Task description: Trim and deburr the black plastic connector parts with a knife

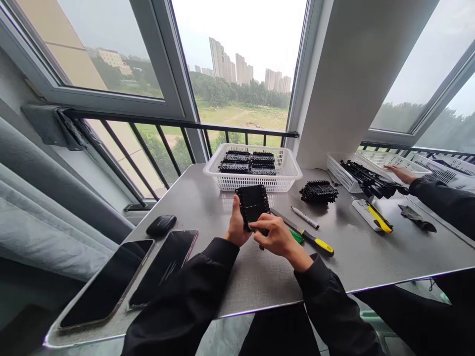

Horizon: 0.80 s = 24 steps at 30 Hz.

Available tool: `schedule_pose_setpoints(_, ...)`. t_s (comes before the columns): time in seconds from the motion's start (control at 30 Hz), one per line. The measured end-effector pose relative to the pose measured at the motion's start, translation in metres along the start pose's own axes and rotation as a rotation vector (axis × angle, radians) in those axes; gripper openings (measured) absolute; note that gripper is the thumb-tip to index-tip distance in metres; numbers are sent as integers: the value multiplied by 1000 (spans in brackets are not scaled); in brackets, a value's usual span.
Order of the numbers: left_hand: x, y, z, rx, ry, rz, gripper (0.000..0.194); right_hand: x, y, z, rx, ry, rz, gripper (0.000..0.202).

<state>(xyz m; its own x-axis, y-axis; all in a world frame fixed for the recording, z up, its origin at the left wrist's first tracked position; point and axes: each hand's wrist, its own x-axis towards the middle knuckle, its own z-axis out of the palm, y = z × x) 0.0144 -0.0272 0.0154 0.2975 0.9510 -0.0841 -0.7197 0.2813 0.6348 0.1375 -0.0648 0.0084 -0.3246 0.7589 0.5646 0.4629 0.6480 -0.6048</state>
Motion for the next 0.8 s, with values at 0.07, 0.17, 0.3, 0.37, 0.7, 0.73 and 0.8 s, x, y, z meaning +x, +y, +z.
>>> schedule_pose_setpoints(0.07,1,1,-1,-12,-21,-26,73,0,-1,-3,-15,64,24,22)
schedule_pose_setpoints(0.17,1,0,-2,5,-37,-62,70,0,-2,-7,-27,304,74,24)
schedule_pose_setpoints(0.3,2,-10,-1,75,-40,-136,50,2,-1,-11,-66,537,90,29)
schedule_pose_setpoints(0.37,1,-17,-1,110,-55,-172,45,3,2,-12,-84,535,76,31)
schedule_pose_setpoints(0.7,7,-9,-8,51,15,-78,48,-3,6,-9,-181,6,-170,37)
schedule_pose_setpoints(0.73,9,-6,-9,48,23,-70,49,-4,4,-9,-186,-6,-189,34)
schedule_pose_setpoints(0.8,12,-3,-10,67,37,-71,54,-6,1,-9,-169,63,-192,29)
